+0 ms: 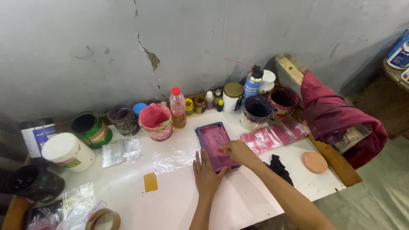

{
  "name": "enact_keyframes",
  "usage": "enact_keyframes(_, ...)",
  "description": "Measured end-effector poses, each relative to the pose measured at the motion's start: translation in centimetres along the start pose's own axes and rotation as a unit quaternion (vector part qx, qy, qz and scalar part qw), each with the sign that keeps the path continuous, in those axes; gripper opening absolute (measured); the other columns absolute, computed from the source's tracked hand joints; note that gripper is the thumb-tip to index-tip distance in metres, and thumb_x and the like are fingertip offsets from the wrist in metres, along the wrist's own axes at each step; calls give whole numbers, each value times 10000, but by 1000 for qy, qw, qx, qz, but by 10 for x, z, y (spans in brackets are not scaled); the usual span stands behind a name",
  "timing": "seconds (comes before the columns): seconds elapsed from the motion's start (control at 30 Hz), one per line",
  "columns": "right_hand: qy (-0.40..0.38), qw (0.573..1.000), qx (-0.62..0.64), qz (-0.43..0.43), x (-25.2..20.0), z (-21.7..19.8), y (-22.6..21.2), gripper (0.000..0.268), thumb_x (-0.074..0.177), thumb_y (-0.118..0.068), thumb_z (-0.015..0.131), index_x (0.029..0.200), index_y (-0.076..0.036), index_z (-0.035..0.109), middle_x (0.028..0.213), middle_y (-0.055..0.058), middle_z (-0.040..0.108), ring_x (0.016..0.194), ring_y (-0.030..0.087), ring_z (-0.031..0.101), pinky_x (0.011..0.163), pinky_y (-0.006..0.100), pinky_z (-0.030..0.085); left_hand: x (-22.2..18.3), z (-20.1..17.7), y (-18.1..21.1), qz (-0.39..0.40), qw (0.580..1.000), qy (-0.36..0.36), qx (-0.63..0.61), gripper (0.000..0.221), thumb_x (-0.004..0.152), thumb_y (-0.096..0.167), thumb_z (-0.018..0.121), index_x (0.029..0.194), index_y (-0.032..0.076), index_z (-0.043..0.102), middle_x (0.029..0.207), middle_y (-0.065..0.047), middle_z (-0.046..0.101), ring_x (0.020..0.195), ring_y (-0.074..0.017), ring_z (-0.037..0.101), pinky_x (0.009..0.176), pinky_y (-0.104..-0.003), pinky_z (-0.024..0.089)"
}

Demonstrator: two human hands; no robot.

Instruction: Applying and spreading pink ink onto a small screen printing frame using a manual spreader tool on a workbench.

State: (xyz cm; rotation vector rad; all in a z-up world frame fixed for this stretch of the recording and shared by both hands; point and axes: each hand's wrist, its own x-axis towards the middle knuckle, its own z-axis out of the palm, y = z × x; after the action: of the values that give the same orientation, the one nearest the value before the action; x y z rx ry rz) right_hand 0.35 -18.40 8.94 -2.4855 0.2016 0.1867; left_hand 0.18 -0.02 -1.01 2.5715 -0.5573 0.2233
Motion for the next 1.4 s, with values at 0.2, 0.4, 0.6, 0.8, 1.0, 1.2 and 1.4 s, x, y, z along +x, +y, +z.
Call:
enact_keyframes(0.2, 82, 983, -114, 118, 48, 42, -4, 490, 1060, -452, 456, 982, -64, 745, 930, 153, 728, 865, 377, 722, 721, 496, 603, -1, -1, 0, 2, 1000, 2, -10, 1242, 822, 867, 595, 1632, 37, 152, 1708, -110, 213, 1592, -275, 100, 1263, -497, 91)
enact_keyframes(0.4, 133, 963, -232, 11, 50, 92, -12, 295, 891, 15, 464, 869, -89, 739, 838, 131, 730, 778, 380, 714, 594, 492, 581, -1, 3, -4, 27, 999, 21, -10, 1124, 851, 688, 692, 1617, 23, 209, 1722, -78, 193, 1598, -275, 75, 1272, -478, 94)
enact_keyframes(0.6, 54, 991, -99, 69, 46, 50, -20, 302, 962, -266, 582, 842, -36, 737, 980, 152, 729, 819, 377, 707, 690, 481, 580, 1, -11, 4, -30, 997, -39, -51, 1235, 819, 832, 640, 1634, 52, 137, 1723, -92, 155, 1598, -242, 53, 1271, -473, 43)
enact_keyframes(0.8, 104, 974, -185, 84, 77, 70, -1, 367, 1050, -151, 398, 1028, -15, 738, 994, 177, 722, 918, 389, 707, 746, 499, 605, 3, -13, 7, -27, 998, -40, -47, 1227, 834, 825, 627, 1630, 33, 131, 1723, -93, 154, 1597, -245, 47, 1272, -475, 39)
enact_keyframes(1.0, 78, 980, -172, 64, 63, 70, -27, 285, 818, -148, 522, 978, -56, 739, 1017, 183, 697, 884, 432, 696, 737, 512, 574, 1, -2, 1, -7, 1000, 1, -28, 1208, 816, 778, 683, 1630, 42, 177, 1713, -106, 197, 1594, -246, 84, 1270, -472, 64)
enact_keyframes(1.2, 119, 979, -99, 130, 88, 50, -11, 288, 900, -164, 532, 1019, 25, 715, 1026, 231, 698, 980, 479, 682, 803, 550, 582, 0, -6, 2, -2, 1000, -4, -20, 1223, 843, 860, 582, 1622, 14, 166, 1711, -116, 197, 1591, -276, 94, 1261, -493, 89)
enact_keyframes(1.4, 96, 976, -185, 68, 85, 71, -24, 336, 973, -151, 444, 1052, -62, 758, 1044, 190, 734, 951, 445, 711, 789, 541, 586, 1, -4, 1, -2, 1000, -3, -25, 1235, 826, 837, 638, 1628, 30, 158, 1714, -101, 194, 1597, -257, 64, 1263, -485, 82)
